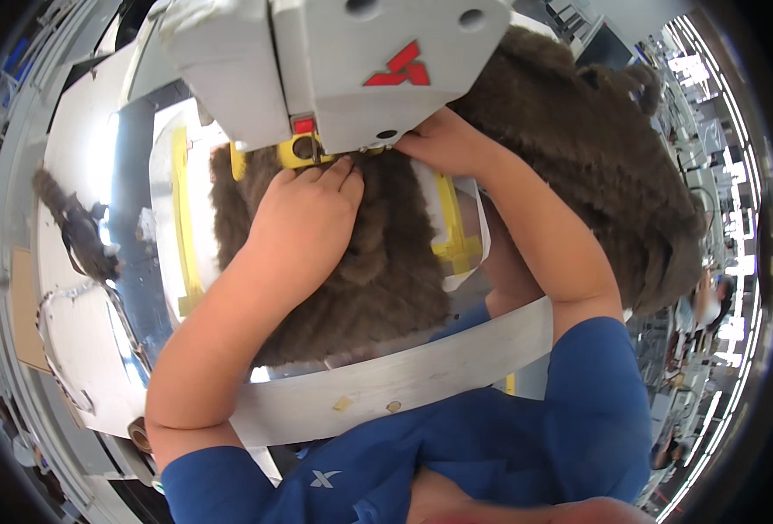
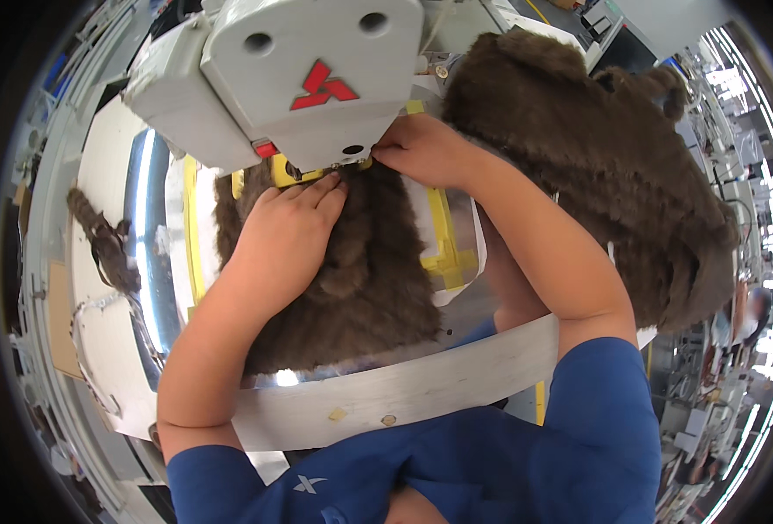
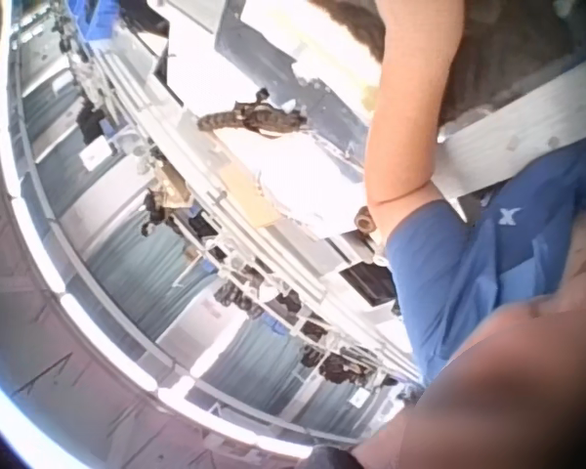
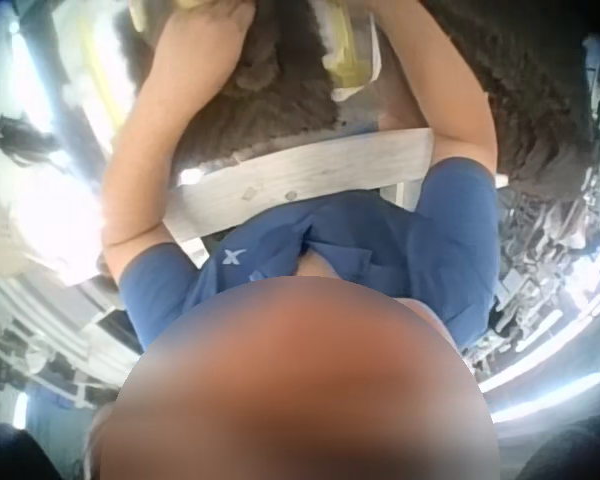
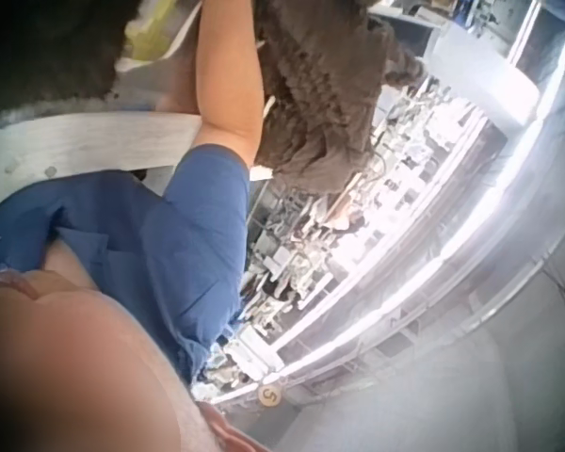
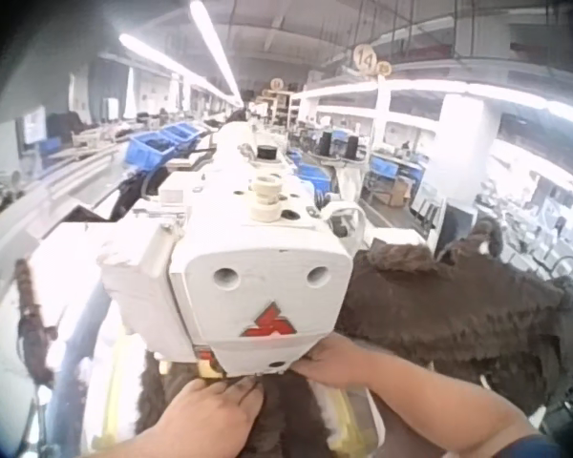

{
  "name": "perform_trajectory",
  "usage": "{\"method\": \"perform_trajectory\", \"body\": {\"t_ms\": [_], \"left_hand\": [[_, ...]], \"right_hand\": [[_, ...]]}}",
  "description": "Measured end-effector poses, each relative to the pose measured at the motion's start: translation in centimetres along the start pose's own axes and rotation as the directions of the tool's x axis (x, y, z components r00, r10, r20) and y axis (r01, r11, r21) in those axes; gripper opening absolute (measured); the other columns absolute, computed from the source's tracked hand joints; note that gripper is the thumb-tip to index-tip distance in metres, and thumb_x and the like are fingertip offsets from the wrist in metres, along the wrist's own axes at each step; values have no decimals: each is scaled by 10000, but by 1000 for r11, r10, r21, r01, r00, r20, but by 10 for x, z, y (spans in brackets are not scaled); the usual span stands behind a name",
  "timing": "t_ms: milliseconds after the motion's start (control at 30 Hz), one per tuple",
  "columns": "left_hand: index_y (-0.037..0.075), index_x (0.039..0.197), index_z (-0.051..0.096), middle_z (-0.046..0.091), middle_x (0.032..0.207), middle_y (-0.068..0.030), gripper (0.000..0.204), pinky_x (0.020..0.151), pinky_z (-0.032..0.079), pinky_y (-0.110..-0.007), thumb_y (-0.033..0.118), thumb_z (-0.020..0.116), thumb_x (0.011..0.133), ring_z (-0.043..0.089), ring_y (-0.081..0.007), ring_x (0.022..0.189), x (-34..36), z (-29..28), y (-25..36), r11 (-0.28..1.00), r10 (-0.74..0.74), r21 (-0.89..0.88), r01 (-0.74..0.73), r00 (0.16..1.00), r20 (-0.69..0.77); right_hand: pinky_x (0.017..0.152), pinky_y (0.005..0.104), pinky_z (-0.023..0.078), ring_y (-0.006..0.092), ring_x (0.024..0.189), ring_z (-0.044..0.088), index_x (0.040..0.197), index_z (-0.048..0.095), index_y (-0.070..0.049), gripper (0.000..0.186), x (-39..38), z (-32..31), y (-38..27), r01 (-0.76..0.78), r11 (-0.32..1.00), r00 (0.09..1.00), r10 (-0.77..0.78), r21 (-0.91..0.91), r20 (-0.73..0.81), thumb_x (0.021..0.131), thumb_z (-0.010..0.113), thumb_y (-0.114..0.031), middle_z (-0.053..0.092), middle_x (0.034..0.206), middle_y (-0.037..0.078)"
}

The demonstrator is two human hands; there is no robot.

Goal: Sewing pieces of brown textured fur fabric using an industrial sewing machine.

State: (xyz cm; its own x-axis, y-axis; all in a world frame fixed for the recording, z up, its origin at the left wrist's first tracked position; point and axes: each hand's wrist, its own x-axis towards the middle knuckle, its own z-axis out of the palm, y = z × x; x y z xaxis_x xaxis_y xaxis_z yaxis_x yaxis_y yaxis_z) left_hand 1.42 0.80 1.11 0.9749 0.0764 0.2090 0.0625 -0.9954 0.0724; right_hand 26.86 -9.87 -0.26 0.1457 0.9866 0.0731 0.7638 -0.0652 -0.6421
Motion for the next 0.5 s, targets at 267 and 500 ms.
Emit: {"method": "perform_trajectory", "body": {"t_ms": [267,500], "left_hand": [[-24,1325,624,655,1480,-199,473,1035,514,-449,-11,627,852,681,-345,1240,5,-4,2,996,-79,-44,83,994,81],[-13,1290,580,596,1528,-231,618,1063,491,-501,-103,713,693,607,-425,1322,13,-19,2,987,-83,-118,107,977,198]], "right_hand": [[993,407,585,301,1207,711,1348,740,-119,407,-53,25,-37,124,987,992,-127,-98,-19,963,615,-77,731,1388,55],[1038,430,562,291,1245,685,1310,753,-119,396,-49,28,-34,27,998,999,-24,-65,41,979,535,-119,702,1436,25]]}}
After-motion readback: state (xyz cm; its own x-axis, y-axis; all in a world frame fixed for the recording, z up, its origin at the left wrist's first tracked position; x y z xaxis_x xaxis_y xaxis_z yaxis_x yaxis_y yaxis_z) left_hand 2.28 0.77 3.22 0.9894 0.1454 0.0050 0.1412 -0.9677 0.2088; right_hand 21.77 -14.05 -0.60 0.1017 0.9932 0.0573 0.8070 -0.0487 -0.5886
